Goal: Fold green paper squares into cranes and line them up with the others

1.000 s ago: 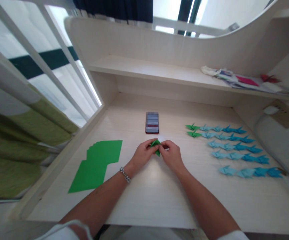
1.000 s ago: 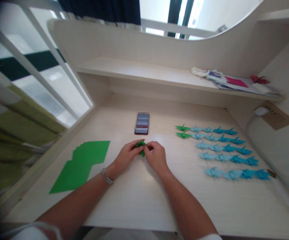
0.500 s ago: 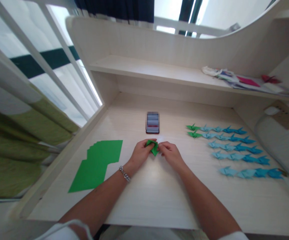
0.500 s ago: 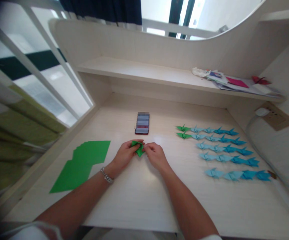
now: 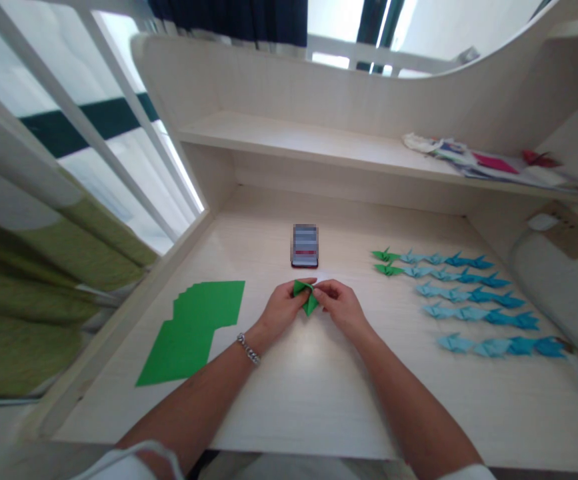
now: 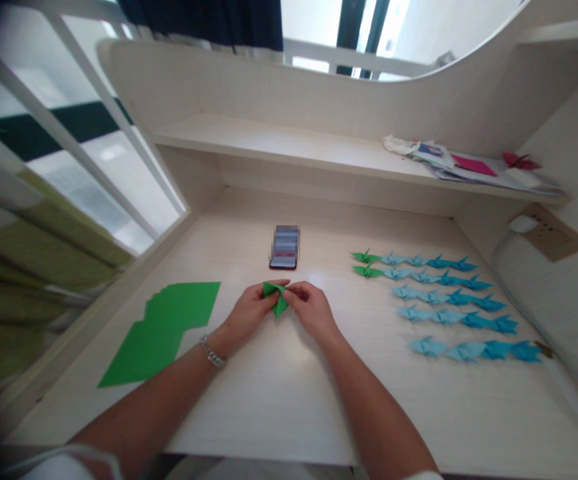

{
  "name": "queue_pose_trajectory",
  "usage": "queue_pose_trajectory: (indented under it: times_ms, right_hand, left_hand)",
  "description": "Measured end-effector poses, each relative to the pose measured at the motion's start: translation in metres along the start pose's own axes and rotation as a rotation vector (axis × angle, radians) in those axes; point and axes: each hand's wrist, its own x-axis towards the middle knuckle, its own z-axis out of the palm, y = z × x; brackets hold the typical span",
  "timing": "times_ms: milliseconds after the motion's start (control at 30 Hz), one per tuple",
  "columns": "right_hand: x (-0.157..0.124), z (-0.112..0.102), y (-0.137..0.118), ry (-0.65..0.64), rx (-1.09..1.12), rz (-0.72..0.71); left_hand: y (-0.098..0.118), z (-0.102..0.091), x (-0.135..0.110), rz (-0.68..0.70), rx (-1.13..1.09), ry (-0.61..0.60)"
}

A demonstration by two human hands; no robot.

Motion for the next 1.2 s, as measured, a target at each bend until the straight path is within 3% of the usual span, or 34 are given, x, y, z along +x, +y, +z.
queue_pose_trajectory:
  times_ms: [333,1200]
  right_hand:
    - [0.0,-0.002,0.001,0.02,-0.008,0.0]
    - [-0.001,-0.002,-0.003,0.02,0.125,0.099]
  left_hand:
    - [0.005,-0.003,0.001,0.105,0.215,0.012]
    - [0.015,-0.002,-0.003,0.134,0.34,-0.023]
